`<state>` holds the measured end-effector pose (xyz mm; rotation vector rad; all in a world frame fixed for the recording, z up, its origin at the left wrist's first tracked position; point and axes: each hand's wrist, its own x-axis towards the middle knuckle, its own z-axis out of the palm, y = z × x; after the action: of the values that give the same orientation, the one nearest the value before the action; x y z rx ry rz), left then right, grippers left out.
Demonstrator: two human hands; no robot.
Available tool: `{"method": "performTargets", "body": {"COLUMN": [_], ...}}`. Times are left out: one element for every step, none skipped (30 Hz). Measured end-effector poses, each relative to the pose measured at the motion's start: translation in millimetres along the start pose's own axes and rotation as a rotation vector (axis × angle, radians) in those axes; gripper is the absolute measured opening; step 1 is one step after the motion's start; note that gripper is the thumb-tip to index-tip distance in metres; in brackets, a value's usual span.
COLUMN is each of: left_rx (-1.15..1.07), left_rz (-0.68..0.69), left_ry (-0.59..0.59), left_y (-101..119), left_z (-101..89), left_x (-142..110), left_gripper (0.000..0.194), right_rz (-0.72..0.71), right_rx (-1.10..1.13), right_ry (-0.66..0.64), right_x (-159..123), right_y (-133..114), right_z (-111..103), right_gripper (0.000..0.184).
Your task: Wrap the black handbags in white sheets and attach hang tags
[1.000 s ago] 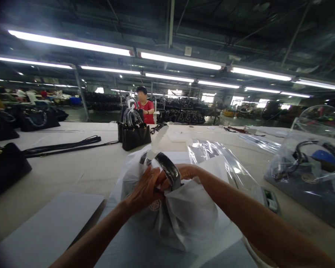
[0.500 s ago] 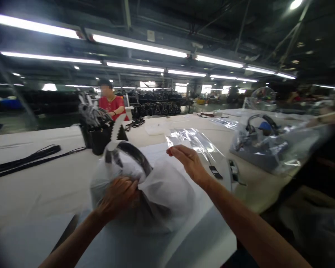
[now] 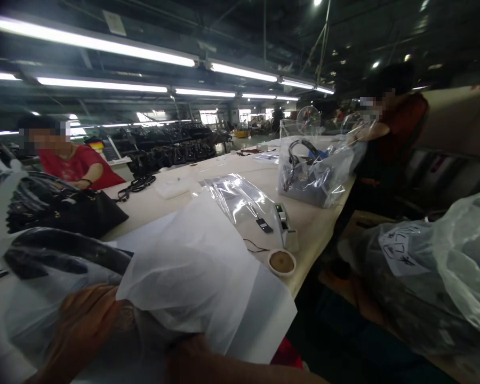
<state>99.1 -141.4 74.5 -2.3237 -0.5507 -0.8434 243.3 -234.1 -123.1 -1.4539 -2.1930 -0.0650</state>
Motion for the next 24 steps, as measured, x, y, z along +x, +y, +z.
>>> {"method": "performTargets", "body": {"left_rx": [-0.003,-0.005,-0.004,0.003,0.017,0.039,0.069,0.106,0.146,0.181,0.21,0.23,0.241,0.244,0.245,0.242,0.238,0.235,0.233,0.229,0.227,0.225,0.227,0.231], "left_rz": [0.006,0.02,0.042,0.068,0.092,0.11,0.114,0.099,0.076,0.057,0.042,0.033,0.03,0.035,0.036,0.032,0.027,0.023,0.019,0.011,0.0,-0.01,-0.023,-0.034], "left_ry": [0.004,0.013,0.022,0.034,0.042,0.046,0.051,0.056,0.058,0.059,0.05,0.036,0.02,0.002,-0.008,-0.011,-0.011,-0.01,-0.016,-0.021,-0.024,-0.031,-0.037,-0.044], "left_y": [-1,-3,-5,-7,-9,-12,-14,-16,-18,-19,-21,-22,-23,-23,-24,-23,-23,-21,-20,-19,-17,-16,-15,-14], "left_z": [0.9,2.5,4.8,7.7,11.0,14.6,18.5,22.3,26.1,29.6,32.8,35.6,37.9,39.8,41.2,42.3,43.0,43.4,43.6,43.6,43.7,43.8,44.0,44.3], "left_x": [0,-1,-1,-1,0,2,4,7,9,11,13,13,13,11,9,7,5,3,2,1,0,0,0,0], "left_gripper": [0.011,0.011,0.011,0.012,0.013,0.014,0.013,0.012,0.01,0.009,0.009,0.009,0.01,0.011,0.013,0.014,0.016,0.017,0.018,0.021,0.025,0.03,0.034,0.036], "right_rz": [0.042,0.072,0.095,0.118,0.145,0.175,0.199,0.217,0.219,0.212,0.203,0.203,0.219,0.253,0.308,0.383,0.48,0.599,0.734,0.903,1.062,1.151,1.216,1.245], "right_rx": [0.021,0.032,0.038,0.042,0.048,0.059,0.074,0.09,0.104,0.114,0.121,0.124,0.117,0.097,0.065,0.026,-0.017,-0.048,-0.056,-0.034,0.009,0.037,0.077,0.122], "right_ry": [0.025,0.055,0.07,0.061,0.028,-0.013,-0.052,-0.084,-0.096,-0.086,-0.053,0.002,0.082,0.183,0.294,0.403,0.499,0.568,0.613,0.637,0.64,0.637,0.622,0.6], "right_x": [0,2,4,8,13,20,27,34,40,43,44,41,35,26,15,4,-8,-18,-28,-35,-41,-45,-47,-48], "right_y": [0,1,3,6,11,16,23,30,37,45,54,65,77,92,109,129,151,174,198,221,242,262,278,292], "right_z": [2,-1,-9,-20,-34,-50,-66,-80,-93,-103,-111,-117,-123,-128,-134,-142,-153,-165,-179,-193,-207,-219,-229,-236], "right_gripper": [0.042,0.039,0.034,0.029,0.026,0.026,0.027,0.03,0.035,0.039,0.04,0.039,0.035,0.03,0.026,0.024,0.024,0.024,0.025,0.025,0.025,0.023,0.018,0.014]}}
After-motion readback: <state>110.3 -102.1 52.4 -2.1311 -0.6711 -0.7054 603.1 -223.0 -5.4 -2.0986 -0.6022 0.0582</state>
